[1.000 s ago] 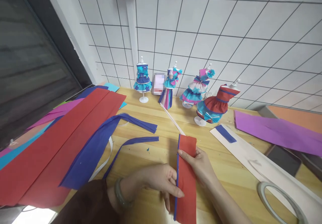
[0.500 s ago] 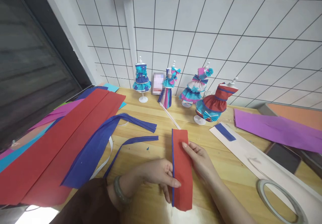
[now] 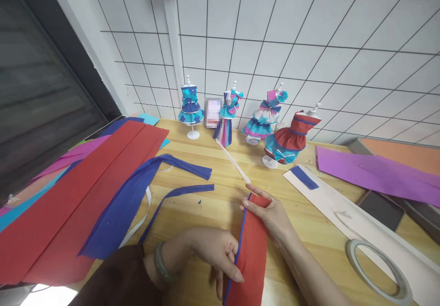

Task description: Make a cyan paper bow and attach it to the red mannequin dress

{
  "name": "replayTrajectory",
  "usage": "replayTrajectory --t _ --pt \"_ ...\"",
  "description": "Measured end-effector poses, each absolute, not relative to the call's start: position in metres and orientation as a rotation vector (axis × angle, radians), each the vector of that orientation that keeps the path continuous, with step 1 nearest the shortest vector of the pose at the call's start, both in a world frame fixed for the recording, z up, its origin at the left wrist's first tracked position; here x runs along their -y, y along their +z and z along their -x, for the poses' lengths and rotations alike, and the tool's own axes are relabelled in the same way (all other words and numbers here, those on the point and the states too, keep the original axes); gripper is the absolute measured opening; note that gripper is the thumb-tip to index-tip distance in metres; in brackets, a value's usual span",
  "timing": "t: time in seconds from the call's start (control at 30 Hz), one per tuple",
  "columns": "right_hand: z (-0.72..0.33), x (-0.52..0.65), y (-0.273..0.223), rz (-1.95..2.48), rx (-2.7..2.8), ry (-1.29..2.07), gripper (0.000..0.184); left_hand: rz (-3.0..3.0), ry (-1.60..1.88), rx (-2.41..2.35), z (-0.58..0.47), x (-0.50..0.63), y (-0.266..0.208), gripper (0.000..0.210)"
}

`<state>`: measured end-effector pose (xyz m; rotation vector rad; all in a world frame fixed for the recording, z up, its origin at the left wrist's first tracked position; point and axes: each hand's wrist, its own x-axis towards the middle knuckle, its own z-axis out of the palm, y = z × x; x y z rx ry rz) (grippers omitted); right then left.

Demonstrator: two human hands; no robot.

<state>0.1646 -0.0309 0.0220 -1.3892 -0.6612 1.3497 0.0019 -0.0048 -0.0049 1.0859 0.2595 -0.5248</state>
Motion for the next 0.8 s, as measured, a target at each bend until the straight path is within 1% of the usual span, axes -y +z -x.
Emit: replayTrajectory --t 0.13,0.3,0.4,0.5,0.6,0.67,0.73,0.77,0.8 --pt "-0.169 0.03 0.02 1.387 0.626 1.349 0.07 -1.08 -0.535 -0.23 -0.003 0.006 -0.007 0.042" --pt "-0.176 0.027 0.02 1.277 0.568 1.335 0.056 -1.084 -0.516 -0.22 0.001 0.005 -0.006 0.041" --pt "-0.183 0.026 0.02 1.289 0.548 1.339 0.051 -1.066 -0.329 -0.257 0.005 0.002 0.0 0.036" --pt "-0.189 0.025 0.019 1.307 0.628 1.287 0.047 -1.026 -0.034 -0.346 0.006 0.0 0.004 0.035" --pt "-0.197 0.027 0.02 1.567 0.996 1.028 0.047 -0.996 0.333 -0.538 0.002 -0.006 0.002 0.039" --pt "-0.202 0.033 0.021 1.858 1.384 0.669 0.042 -0.968 0.611 -0.709 -0.002 -0.011 0.0 0.039" --pt "-0.205 0.043 0.023 2.154 1.731 0.219 0.037 -0.895 0.85 -0.844 -0.004 -0.017 -0.001 0.036" --pt "-0.206 0.049 0.023 2.284 1.832 0.092 0.035 -0.849 0.937 -0.887 -0.004 -0.02 0.0 0.035" --pt "-0.206 0.055 0.023 2.391 1.91 0.059 0.03 -0.807 0.999 -0.913 -0.003 -0.022 0.001 0.034"
